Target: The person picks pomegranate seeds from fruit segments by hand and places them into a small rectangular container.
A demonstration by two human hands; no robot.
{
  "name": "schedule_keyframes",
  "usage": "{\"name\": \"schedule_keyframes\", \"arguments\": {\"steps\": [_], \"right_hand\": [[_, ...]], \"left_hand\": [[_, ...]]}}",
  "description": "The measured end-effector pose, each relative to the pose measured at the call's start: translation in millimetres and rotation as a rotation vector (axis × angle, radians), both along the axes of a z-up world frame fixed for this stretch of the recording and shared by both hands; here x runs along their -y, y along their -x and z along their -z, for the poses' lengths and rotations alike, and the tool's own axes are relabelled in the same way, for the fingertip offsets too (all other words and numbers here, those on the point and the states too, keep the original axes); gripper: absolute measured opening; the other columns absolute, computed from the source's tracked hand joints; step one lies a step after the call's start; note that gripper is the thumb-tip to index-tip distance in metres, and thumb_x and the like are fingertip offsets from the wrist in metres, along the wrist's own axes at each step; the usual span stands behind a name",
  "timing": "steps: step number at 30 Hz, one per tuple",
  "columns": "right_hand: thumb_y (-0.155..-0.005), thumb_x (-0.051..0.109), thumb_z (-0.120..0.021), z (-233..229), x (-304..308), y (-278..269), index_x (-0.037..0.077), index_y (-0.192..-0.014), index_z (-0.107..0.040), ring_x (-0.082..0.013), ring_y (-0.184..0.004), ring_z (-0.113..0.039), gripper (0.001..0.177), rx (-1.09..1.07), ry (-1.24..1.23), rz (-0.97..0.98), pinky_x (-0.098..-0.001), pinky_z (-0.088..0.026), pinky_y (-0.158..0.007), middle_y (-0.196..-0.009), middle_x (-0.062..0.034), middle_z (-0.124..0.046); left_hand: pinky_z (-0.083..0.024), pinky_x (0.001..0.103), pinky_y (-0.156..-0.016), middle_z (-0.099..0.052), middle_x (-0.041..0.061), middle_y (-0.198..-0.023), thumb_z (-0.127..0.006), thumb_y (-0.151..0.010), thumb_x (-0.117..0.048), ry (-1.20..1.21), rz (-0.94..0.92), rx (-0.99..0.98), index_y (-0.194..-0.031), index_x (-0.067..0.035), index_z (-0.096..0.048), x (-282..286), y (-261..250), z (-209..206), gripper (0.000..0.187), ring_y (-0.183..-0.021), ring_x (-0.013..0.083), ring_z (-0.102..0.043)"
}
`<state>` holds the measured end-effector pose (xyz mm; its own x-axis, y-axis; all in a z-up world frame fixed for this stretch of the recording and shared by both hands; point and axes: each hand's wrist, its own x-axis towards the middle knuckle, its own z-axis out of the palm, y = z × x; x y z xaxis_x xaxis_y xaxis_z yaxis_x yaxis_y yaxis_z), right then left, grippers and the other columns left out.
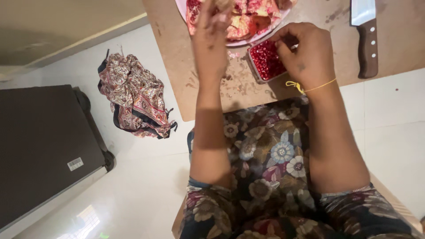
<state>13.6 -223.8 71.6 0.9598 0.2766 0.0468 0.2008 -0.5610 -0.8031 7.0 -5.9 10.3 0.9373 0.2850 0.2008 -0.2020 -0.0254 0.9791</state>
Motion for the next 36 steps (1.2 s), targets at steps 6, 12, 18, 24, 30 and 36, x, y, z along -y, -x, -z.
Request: {"name": "schedule_keyframes", "arguments": {"steps": [6,12,18,24,30,36], "right_hand": [[-0.096,0.001,-0.07,2,3,-2,0.002,-0.11,-0.076,-0.0235,-0.089,-0.075,0.015,0.06,-0.091,-0.006,-0.0324,-0.06,-0.077,-0.101,-0.015,-0.073],[-0.099,0.002,-0.072,7,-1,-2,0.002,-0.111,-0.076,-0.0232,-0.086,-0.073,0.012,0.14,-0.076,0.001,-0.0324,-0.057,-0.076,-0.099,-0.0151,-0.073],[-0.101,0.003,-0.071,11,0,-4,0.002,-0.113,-0.076,-0.0203,-0.086,-0.073,0.013,0.092,-0.13,0.002,-0.0303,-0.057,-0.078,-0.102,-0.014,-0.074],[-0.102,0.006,-0.072,9,-3,-3,0.002,-0.112,-0.076,-0.0169,-0.085,-0.072,0.012,0.014,-0.156,0.012,-0.0283,-0.056,-0.075,-0.099,-0.0121,-0.074],[-0.104,0.006,-0.072,10,0,-6,0.003,-0.114,-0.076,-0.0155,-0.084,-0.072,0.011,0.011,-0.137,0.007,-0.027,-0.056,-0.073,-0.097,-0.0108,-0.075],[-0.103,0.006,-0.07,10,-2,-9,0.003,-0.114,-0.076,-0.0121,-0.08,-0.073,0.013,-0.097,-0.144,0.049,-0.0243,-0.056,-0.07,-0.09,-0.0096,-0.075]], "left_hand": [[-0.064,0.035,-0.106,-0.051,0.012,-0.158,-0.058,-0.106,-0.015,-0.355,-0.147,-0.199,-0.15,-0.015,-0.057,-4,-4,-20,0.044,-0.125,0.0234,-0.071],[-0.035,0.048,-0.122,-0.041,0.019,-0.159,-0.082,-0.082,-0.018,-0.931,-0.318,-0.135,-0.154,-0.01,-0.039,-24,-4,0,0.084,-0.145,0.0408,-0.038],[-0.036,0.046,-0.123,-0.054,0.013,-0.157,-0.078,-0.09,-0.02,-0.531,-0.244,-0.255,-0.16,-0.011,-0.034,-54,-10,27,0.083,-0.144,0.0338,-0.046],[-0.041,0.045,-0.114,-0.064,0.012,-0.14,-0.091,-0.08,-0.034,-0.5,-0.281,-0.342,-0.154,-0.011,-0.039,-53,-24,14,0.093,-0.131,0.0308,-0.049],[-0.05,0.04,-0.115,-0.056,0.013,-0.142,-0.098,-0.074,-0.022,-0.541,-0.356,-0.166,-0.145,-0.008,-0.043,-54,-24,4,0.09,-0.131,0.029,-0.06],[-0.053,0.037,-0.114,-0.046,0.016,-0.152,-0.094,-0.08,0.001,-0.234,-0.319,-0.018,-0.153,-0.003,-0.029,-75,-18,-5,0.097,-0.131,0.0261,-0.063]]}}
